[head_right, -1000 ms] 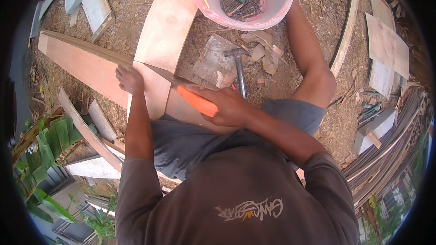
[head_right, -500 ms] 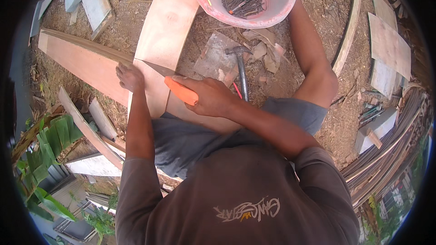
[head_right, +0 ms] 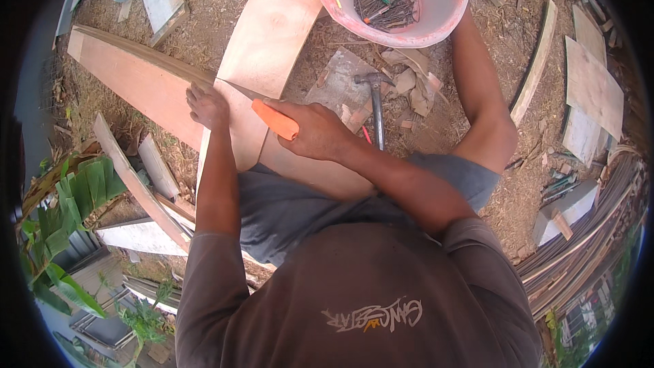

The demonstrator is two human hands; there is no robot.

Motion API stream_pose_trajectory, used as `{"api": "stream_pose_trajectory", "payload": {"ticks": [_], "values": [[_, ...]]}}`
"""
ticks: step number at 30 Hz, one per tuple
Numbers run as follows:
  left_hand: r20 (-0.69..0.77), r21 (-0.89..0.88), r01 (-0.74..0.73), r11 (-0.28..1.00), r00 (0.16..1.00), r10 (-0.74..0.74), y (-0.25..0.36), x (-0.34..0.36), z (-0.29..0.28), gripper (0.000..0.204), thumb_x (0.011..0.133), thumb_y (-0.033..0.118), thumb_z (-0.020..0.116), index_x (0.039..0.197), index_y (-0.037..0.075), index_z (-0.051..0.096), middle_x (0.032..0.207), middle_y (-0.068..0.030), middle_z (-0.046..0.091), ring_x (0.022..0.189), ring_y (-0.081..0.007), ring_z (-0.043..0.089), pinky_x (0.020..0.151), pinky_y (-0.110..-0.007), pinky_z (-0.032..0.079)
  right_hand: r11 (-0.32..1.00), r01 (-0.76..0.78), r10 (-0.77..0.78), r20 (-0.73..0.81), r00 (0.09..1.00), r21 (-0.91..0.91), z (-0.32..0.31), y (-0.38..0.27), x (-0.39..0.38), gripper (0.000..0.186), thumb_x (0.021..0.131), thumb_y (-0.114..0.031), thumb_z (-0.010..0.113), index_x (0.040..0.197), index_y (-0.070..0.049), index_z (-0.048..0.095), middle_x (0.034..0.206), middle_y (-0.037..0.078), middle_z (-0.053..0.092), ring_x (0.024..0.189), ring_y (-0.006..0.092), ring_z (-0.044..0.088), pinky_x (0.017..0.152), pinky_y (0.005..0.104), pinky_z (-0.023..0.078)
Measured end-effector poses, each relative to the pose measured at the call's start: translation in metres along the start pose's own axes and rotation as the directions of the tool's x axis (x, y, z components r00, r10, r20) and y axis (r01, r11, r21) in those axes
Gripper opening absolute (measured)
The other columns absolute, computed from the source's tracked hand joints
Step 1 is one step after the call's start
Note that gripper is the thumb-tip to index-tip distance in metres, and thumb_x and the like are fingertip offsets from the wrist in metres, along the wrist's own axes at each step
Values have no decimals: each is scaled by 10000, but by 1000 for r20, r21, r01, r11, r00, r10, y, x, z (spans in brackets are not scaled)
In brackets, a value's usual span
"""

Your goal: The person measures and marks a wooden plank with a tape measure and pencil, then uses a hand saw to cut the plank into smaller pieces. The person repeats the measuring and cutting process on another plank.

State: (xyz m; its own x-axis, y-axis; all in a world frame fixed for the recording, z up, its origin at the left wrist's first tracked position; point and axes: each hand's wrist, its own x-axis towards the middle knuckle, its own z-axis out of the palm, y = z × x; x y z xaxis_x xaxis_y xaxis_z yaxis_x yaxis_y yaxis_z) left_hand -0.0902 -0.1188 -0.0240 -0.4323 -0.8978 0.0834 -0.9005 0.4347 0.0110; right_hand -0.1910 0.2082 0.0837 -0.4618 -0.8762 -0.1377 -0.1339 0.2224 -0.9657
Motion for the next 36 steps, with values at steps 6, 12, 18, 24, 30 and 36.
{"api": "stream_pose_trajectory", "payload": {"ticks": [6, 12, 18, 24, 30, 36], "values": [[-35, -84, -8, 996, 999, 5, 0, -2, 2, 559, 1027, 306, 387, 1543, 91, 365, 1610, -201, 334, 1485, -371, 326, 1157, -597, 276, 986, -163, 162, -4, 987, -27, -106, -66, -193, 763, 792, -62, 736, 1505, -113, 466, 1271, 127, 696, 1098, 285, 715, 956, 373, 559], [-39, -83, -19, 996, 999, 16, -1, -2, 6, 566, 1027, 309, 391, 1547, 90, 352, 1611, -198, 335, 1487, -380, 318, 1168, -597, 257, 976, -215, 214, 28, 976, 25, -66, -54, -130, 711, 791, -53, 711, 1473, -65, 509, 1177, 172, 716, 930, 278, 747, 870, 333, 559], [-8, -24, -34, 999, 999, 34, -2, -1, 0, 567, 1028, 322, 388, 1546, 93, 350, 1611, -199, 337, 1488, -378, 320, 1164, -593, 266, 1000, 2, -1, 67, 998, -12, -23, 0, -35, 743, 817, -166, 707, 1514, -154, 449, 1241, 192, 671, 1013, 396, 677, 862, 430, 551], [-38, -41, -30, 999, 999, 28, -5, -3, 9, 565, 1037, 323, 382, 1553, 94, 347, 1615, -205, 330, 1481, -382, 330, 1159, -594, 272, 982, -190, 190, 54, 980, -6, -115, -85, -229, 753, 796, -57, 747, 1497, -105, 475, 1473, 132, 561, 1195, 318, 660, 968, 370, 560], [-29, -40, -31, 999, 999, 30, 0, -2, 3, 550, 1036, 308, 390, 1535, 78, 373, 1611, -202, 334, 1482, -380, 329, 1157, -597, 274, 991, -108, 117, 106, 988, -80, -33, -20, -47, 742, 823, -179, 709, 1518, -203, 449, 1166, 159, 700, 948, 410, 680, 824, 471, 558], [-22, -46, -44, 998, 999, 43, 0, -1, 1, 559, 1031, 303, 396, 1535, 64, 362, 1607, -194, 340, 1482, -373, 327, 1157, -599, 280, 977, -204, 212, 173, 962, -65, -53, -29, -98, 804, 825, -169, 720, 1556, -218, 389, 1321, 157, 649, 1048, 390, 676, 910, 451, 546]]}}
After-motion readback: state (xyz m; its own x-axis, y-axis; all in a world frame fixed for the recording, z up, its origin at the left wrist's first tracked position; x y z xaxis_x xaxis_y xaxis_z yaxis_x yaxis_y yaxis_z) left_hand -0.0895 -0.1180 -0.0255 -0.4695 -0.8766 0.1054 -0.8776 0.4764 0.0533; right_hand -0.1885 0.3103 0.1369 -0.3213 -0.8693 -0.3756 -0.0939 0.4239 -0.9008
